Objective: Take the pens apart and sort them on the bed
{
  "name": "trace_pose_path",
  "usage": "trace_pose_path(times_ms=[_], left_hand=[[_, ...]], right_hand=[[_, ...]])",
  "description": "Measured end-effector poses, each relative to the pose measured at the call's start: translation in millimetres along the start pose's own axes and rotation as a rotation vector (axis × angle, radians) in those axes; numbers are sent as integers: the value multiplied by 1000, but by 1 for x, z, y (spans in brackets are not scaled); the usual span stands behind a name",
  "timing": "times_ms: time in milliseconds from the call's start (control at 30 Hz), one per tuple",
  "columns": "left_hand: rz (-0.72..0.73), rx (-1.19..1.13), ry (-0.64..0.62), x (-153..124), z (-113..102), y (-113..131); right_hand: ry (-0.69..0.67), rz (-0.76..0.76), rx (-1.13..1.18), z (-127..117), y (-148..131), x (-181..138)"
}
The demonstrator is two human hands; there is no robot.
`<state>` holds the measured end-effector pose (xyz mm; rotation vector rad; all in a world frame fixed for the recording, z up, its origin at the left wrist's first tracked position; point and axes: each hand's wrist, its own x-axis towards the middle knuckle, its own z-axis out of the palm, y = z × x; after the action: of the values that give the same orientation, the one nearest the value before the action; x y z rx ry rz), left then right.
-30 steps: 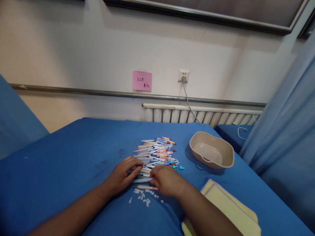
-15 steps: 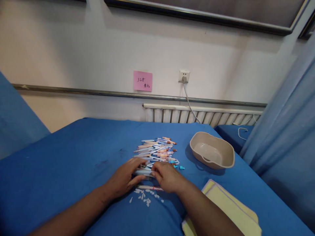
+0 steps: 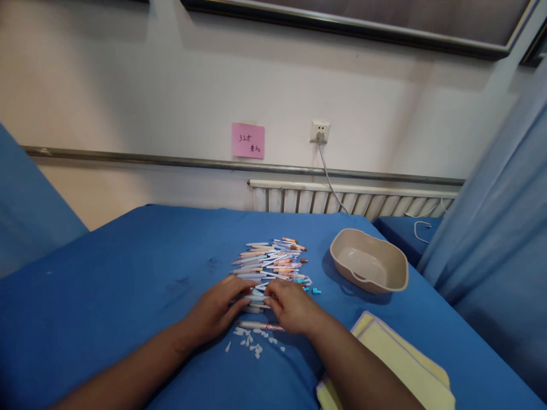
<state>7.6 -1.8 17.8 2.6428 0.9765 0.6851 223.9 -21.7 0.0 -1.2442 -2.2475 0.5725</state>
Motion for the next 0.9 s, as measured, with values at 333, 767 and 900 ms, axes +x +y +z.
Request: trace_pose_path(times_ms=[333, 767, 900], left_hand=[[-188, 102, 93, 3, 4, -16], [-320, 33, 205, 3, 1, -20], [-145, 35, -6, 3, 3, -5]], right_hand=[[-21, 62, -119, -8, 9, -1], [-54, 93, -104, -9, 7, -3], [-35, 25, -56, -4, -1, -2]])
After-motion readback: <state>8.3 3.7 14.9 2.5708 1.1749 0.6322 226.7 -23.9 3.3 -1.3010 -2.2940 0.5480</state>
